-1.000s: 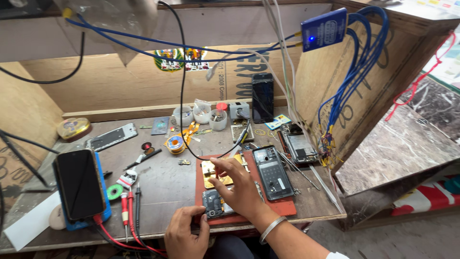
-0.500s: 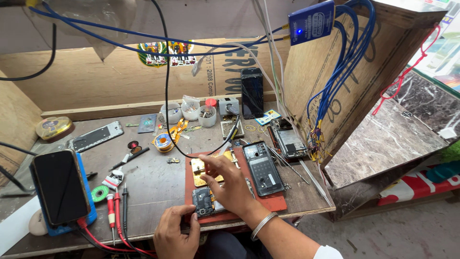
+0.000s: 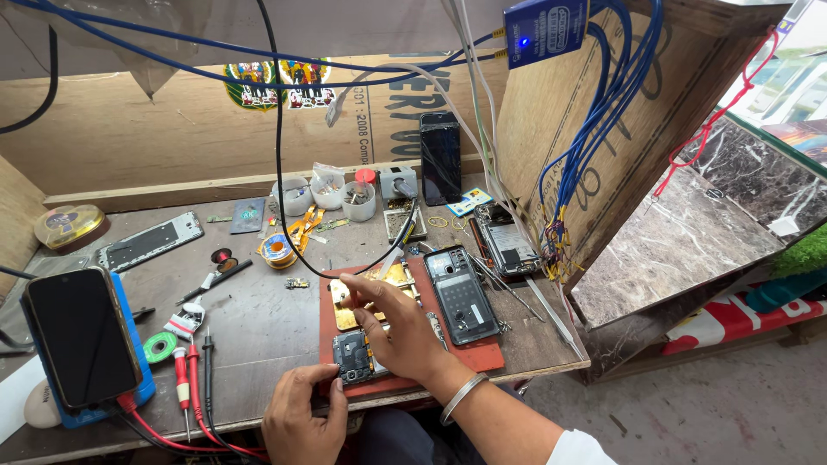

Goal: The person repairs a smartphone at a cluttered workbench. They hold the opened phone, use a screwdriver and pry tool to work on its internal components, and touch the board with multimeter probes, repositioning the phone repeatedly while working on the battery and board area.

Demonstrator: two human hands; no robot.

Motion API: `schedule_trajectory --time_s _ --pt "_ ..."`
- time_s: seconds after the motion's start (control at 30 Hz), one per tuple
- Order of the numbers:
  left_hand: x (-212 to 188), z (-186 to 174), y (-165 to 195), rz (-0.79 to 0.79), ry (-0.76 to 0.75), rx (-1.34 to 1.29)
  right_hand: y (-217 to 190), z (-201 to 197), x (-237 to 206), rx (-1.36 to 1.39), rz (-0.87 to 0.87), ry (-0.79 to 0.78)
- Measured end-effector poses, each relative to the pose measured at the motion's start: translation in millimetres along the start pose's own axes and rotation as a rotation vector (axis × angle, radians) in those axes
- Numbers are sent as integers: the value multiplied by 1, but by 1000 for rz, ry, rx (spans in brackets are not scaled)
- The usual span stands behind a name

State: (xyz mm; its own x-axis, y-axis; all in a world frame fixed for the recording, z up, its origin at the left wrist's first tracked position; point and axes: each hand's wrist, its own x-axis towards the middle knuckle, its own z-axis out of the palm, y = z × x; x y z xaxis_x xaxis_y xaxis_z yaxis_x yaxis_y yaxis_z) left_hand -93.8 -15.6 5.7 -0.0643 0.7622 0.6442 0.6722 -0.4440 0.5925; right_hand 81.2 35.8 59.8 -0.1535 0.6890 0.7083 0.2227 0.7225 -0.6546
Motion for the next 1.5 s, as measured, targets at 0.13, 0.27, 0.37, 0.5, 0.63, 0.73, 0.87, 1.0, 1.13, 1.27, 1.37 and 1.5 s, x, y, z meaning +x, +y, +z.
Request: schedule_trajectory --time_s 0.13,0.27,0.37,0.5,0.63,0.73,0.87,1.0,1.13,1.27,1.37,1.5 --pt "0 -1 2 10 1 2 2 1 2 -130 -4 49" --pt "0 -2 3 31 6 1 2 1 0 -70 50 30" --pt "1 -2 2 25 -2 -1 1 0 -2 -19 -30 4" --pt "0 -2 2 34 -3 2 1 0 -1 -123 -54 49" --pt "1 -3 2 44 2 0 2 1 0 -157 68 48" --pt "1 -3 2 39 -10 0 2 0 -2 -27 -16 10" --pt "1 -4 3 53 -8 -9 2 -1 -1 -122 -33 45" --pt "1 -4 4 54 -6 -14 2 0 -1 -154 -2 41" --pt "2 -4 4 42 -11 -11 2 0 -2 7 -36 7" --pt "2 -4 4 49 -12 -13 4 1 0 -119 -29 52" --pt "2 -5 4 59 -10 -12 5 1 0 -192 10 42" --pt "2 -5 4 40 -19 -9 3 0 -2 -10 21 10"
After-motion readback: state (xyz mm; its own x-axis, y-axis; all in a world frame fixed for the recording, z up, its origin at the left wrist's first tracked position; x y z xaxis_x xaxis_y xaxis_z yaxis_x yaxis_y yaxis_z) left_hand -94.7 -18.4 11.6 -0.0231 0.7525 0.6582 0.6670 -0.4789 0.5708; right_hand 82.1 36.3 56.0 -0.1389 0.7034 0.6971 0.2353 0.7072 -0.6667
